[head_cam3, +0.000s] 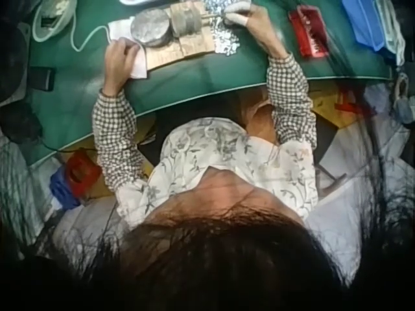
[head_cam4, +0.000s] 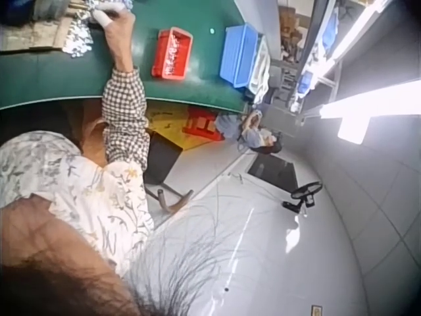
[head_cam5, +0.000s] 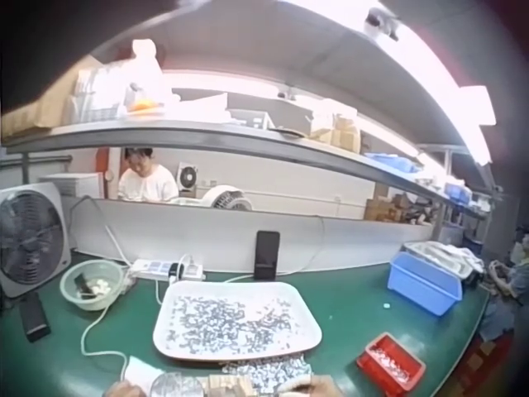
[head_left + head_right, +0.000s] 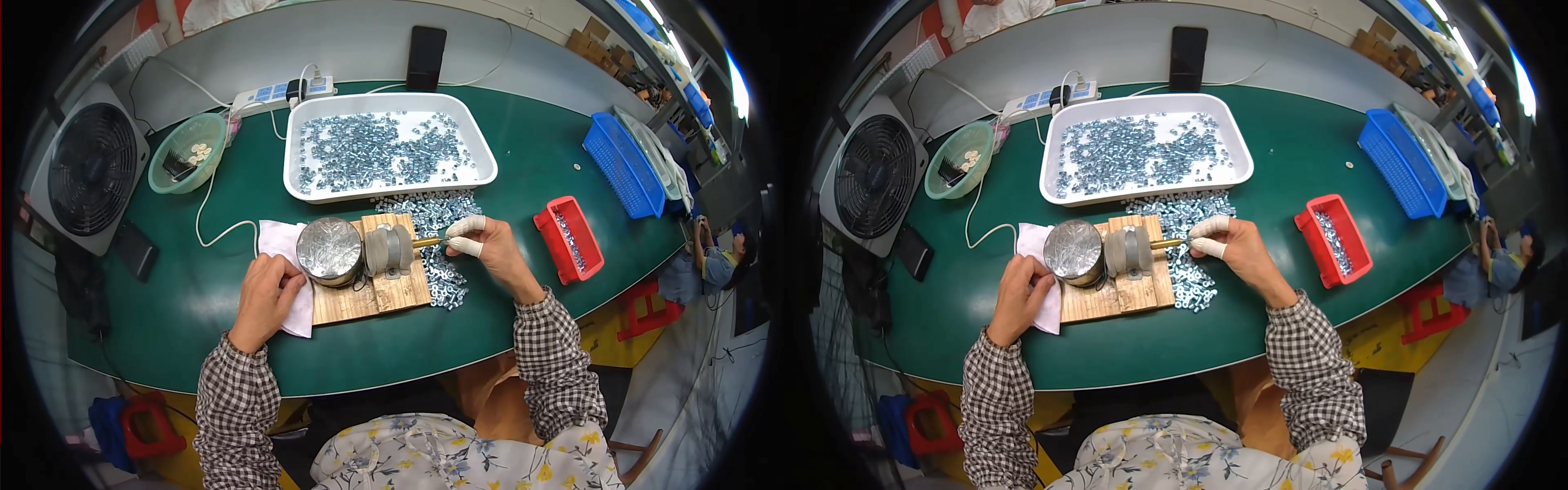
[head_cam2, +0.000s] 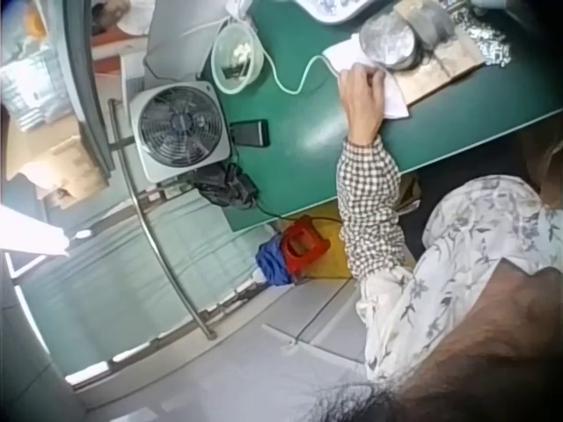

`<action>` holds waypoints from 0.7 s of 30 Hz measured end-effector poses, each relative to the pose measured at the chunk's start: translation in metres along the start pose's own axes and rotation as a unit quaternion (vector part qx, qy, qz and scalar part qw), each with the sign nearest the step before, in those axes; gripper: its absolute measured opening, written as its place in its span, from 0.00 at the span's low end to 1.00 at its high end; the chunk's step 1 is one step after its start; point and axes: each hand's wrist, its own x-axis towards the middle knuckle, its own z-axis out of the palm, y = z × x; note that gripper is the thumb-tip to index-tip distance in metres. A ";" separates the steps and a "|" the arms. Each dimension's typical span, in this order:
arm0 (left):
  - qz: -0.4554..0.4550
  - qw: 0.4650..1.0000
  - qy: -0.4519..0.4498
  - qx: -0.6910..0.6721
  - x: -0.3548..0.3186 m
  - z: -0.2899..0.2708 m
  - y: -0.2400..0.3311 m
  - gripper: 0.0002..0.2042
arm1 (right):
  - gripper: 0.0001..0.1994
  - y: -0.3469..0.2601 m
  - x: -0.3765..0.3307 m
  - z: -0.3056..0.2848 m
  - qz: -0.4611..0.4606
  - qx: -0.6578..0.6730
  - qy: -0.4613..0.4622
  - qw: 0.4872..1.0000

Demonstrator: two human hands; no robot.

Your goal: The worker manually inserts small blue and white components from a tray into a specialized assembly jig.

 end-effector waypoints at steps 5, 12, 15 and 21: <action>-0.002 1.000 0.013 0.015 0.002 0.003 -0.004 0.06 | 0.06 0.002 0.002 -0.001 -0.018 0.004 0.002 1.000; 0.002 1.000 0.017 0.024 0.003 0.002 -0.004 0.07 | 0.06 0.005 0.004 0.002 -0.030 -0.003 -0.005 1.000; 0.004 0.999 0.019 0.027 0.002 0.001 -0.004 0.07 | 0.05 0.006 0.004 0.006 -0.037 0.004 -0.006 0.999; 0.002 1.000 0.004 0.002 0.006 0.003 -0.003 0.07 | 0.04 0.008 0.003 0.003 -0.044 -0.013 -0.004 0.999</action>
